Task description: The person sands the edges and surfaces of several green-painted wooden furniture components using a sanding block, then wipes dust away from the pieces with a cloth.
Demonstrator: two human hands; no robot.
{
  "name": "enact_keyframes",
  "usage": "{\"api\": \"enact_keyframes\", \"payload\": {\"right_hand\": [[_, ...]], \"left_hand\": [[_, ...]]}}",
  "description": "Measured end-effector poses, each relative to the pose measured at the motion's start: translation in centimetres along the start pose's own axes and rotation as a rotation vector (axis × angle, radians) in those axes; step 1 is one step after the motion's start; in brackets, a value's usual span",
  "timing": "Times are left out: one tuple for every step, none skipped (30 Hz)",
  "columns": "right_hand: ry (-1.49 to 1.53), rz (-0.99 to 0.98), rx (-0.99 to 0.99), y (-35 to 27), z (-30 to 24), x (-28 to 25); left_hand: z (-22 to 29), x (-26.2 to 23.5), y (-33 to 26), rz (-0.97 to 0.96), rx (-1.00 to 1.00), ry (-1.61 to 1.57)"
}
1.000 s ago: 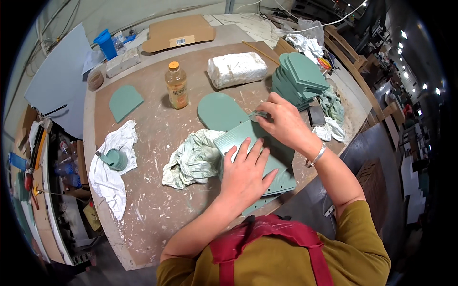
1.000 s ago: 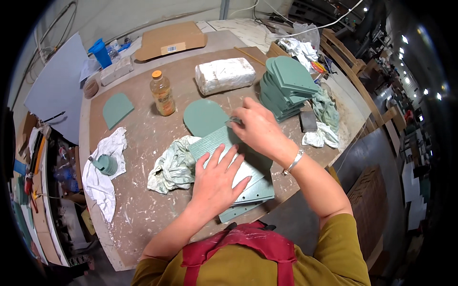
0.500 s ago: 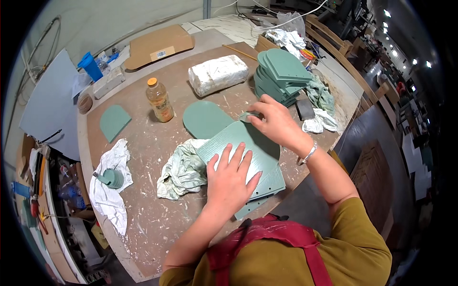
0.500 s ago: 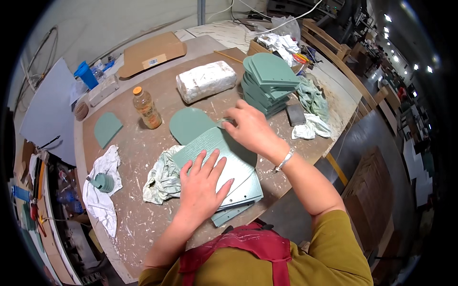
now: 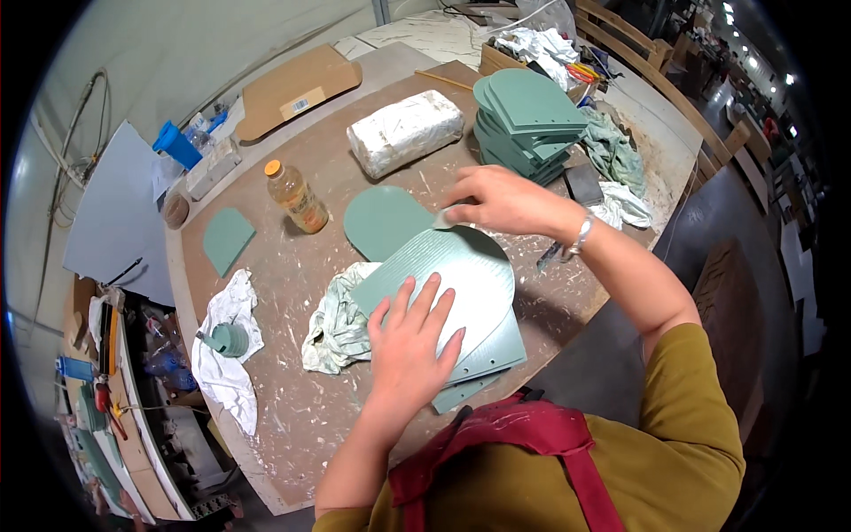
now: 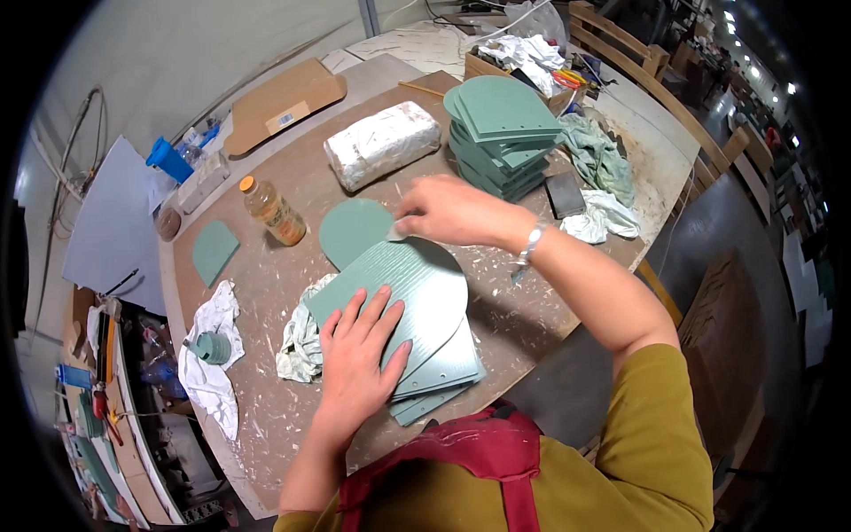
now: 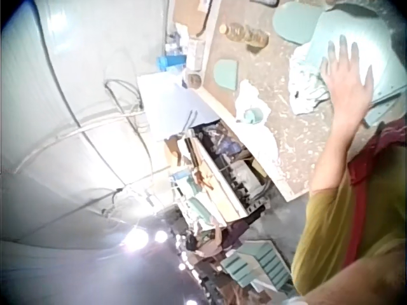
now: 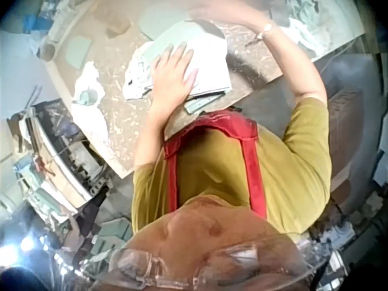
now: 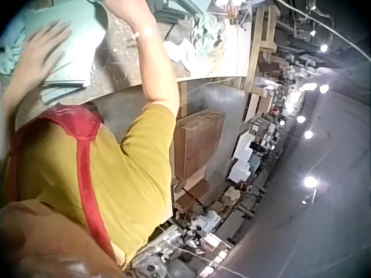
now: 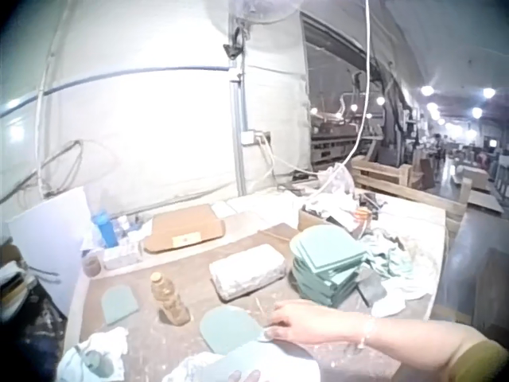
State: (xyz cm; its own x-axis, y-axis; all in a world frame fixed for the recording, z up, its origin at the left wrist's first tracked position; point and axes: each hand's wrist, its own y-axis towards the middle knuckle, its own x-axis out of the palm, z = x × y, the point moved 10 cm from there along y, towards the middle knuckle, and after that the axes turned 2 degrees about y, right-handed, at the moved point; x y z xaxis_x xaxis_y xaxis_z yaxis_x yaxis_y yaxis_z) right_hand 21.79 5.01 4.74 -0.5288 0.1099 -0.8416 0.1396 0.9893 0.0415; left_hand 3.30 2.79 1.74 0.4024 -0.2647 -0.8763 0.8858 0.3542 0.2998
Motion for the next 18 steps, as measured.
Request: {"api": "enact_keyframes", "payload": {"right_hand": [[0.024, -0.002, 0.035, -0.7, 0.9, -0.6], [0.058, 0.032, 0.037, -0.7, 1.1, -1.0], [0.091, 0.067, 0.048, -1.1, 1.4, -1.3], [0.124, 0.101, 0.058, -1.4, 1.7, -1.5], [0.159, 0.128, -0.011, -0.8, 0.7, -1.3], [0.131, 0.118, -0.046, -0.4, -0.3, -0.7], [0.139, 0.114, -0.076, 0.0, -1.1, -0.1], [0.146, 0.112, -0.106, 0.2, -1.4, 0.4], [0.162, 0.065, -0.121, 0.5, -1.3, 1.3], [0.166, 0.091, -0.105, 0.1, -0.7, 1.1], [0.168, 0.117, -0.087, -0.6, 0.0, 0.8], [0.165, 0.134, -0.075, -1.3, 0.6, 0.5], [0.162, 0.135, 0.0, -2.2, 1.3, 0.1], [0.172, 0.196, 0.019, -3.6, 2.0, -0.3], [0.181, 0.257, 0.039, -5.2, 2.8, -0.4], [0.189, 0.322, 0.06, -7.1, 3.4, -0.7], [0.216, 0.346, 0.089, -8.6, 3.5, -0.5], [0.24, 0.373, 0.125, -10.3, 3.5, -0.4]], "left_hand": [[0.0, 0.0, 0.0, -0.005, -0.007, -0.001], [0.0, -0.2, 0.0, -0.01, -0.015, -0.002], [0.1, 0.0, 0.0, -0.018, -0.019, -0.009], [0.1, 0.0, 0.1, -0.02, -0.02, -0.004], [0.0, 0.0, 0.1, -0.022, -0.022, 0.002], [0.1, 0.0, 0.2, -0.028, -0.017, 0.009], [0.2, 0.1, 0.3, -0.037, -0.018, 0.015], [0.4, 0.2, 0.5, -0.038, -0.013, 0.017], [0.4, 0.0, 0.4, -0.037, -0.014, 0.022], [0.5, -0.1, 0.4, -0.036, -0.013, 0.027], [0.5, -0.1, 0.5, -0.038, -0.012, 0.032], [0.5, -0.1, 0.4, -0.031, -0.019, 0.033], [0.4, -0.2, 0.3, -0.024, -0.026, 0.034], [0.4, -0.1, 0.4, -0.023, -0.032, 0.022], [0.5, -0.1, 0.5, -0.022, -0.038, 0.01], [0.7, -0.1, 0.6, -0.021, -0.04, -0.003], [0.7, -0.2, 0.5, -0.017, -0.043, -0.003], [0.6, -0.1, 0.5, -0.014, -0.042, -0.009]]}}
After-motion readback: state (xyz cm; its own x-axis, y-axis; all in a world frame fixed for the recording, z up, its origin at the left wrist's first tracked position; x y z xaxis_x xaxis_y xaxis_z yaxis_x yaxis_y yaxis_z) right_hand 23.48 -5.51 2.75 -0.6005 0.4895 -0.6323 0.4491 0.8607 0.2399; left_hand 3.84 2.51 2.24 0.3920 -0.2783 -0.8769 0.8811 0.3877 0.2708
